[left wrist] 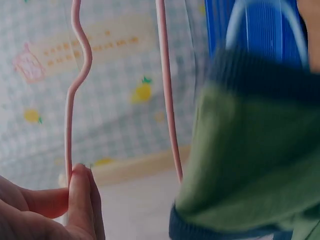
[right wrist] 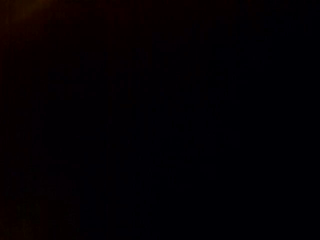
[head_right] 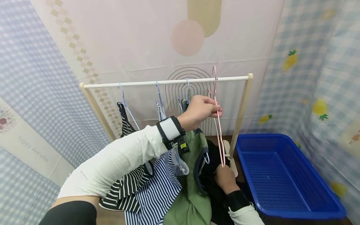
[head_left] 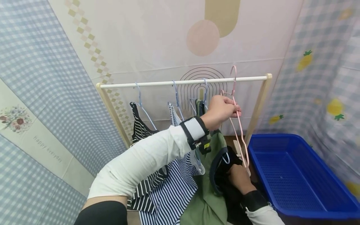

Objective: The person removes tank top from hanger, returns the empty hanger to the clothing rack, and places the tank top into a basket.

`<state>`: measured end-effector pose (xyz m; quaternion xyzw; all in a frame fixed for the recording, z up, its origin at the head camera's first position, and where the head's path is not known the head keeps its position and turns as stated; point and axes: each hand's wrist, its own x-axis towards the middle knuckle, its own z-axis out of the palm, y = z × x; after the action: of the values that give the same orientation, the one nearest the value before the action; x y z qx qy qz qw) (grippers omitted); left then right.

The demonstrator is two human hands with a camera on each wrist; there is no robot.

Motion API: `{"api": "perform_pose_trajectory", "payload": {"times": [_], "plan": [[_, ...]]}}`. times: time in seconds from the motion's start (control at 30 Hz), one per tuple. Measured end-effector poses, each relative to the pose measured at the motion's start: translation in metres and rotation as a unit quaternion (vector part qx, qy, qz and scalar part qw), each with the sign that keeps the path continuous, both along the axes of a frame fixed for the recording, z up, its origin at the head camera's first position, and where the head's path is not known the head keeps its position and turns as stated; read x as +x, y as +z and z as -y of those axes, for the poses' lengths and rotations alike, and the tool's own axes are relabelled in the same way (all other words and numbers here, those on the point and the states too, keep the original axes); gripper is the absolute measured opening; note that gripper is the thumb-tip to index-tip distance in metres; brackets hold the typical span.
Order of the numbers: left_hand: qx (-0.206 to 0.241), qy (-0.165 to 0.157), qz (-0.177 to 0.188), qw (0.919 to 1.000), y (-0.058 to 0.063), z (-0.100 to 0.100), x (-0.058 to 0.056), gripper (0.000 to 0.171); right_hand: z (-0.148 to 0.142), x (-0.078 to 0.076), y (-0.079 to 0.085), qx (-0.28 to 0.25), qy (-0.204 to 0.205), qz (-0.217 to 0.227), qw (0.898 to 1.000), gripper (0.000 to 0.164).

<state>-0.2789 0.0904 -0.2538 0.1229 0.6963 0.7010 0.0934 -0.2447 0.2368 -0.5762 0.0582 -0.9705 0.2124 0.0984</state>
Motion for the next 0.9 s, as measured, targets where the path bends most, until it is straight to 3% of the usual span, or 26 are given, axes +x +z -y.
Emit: {"api": "perform_pose_trajectory", "payload": {"times": [0.13, 0.23, 0.37, 0.43, 0.47, 0.67, 0.77, 0.9], "plan": [[0.001, 0.014, -0.008, 0.9999, -0.001, 0.001, -0.016, 0.013, 0.002, -0.002, -0.003, 0.007, -0.007, 0.006, 1.000, 0.019], [-0.003, 0.013, -0.006, 0.9999, -0.002, 0.001, -0.023, 0.012, -0.002, -0.007, -0.015, 0.007, -0.005, -0.019, 1.000, 0.018], [-0.018, 0.006, 0.008, 0.9998, -0.005, 0.000, -0.026, 0.012, -0.019, -0.029, -0.056, 0.010, -0.002, -0.035, 0.999, 0.021], [-0.030, 0.002, 0.013, 0.9995, -0.008, 0.000, -0.027, 0.011, -0.022, -0.032, -0.063, 0.008, -0.004, -0.023, 1.000, 0.021], [-0.035, 0.001, 0.016, 0.9992, -0.010, 0.000, -0.027, 0.011, -0.022, -0.031, -0.062, 0.004, -0.003, -0.023, 1.000, 0.021], [-0.083, -0.013, 0.026, 0.9961, -0.018, 0.000, -0.025, 0.009, 0.003, 0.002, -0.004, -0.009, -0.002, -0.002, 1.000, 0.013], [-0.101, -0.029, 0.028, 0.9941, -0.018, 0.002, -0.024, 0.010, 0.006, 0.004, 0.003, 0.010, -0.009, 0.001, 1.000, 0.004], [-0.107, -0.040, 0.032, 0.9929, -0.018, 0.003, -0.025, 0.010, 0.006, 0.001, 0.002, 0.023, -0.011, 0.002, 1.000, 0.005]]}}
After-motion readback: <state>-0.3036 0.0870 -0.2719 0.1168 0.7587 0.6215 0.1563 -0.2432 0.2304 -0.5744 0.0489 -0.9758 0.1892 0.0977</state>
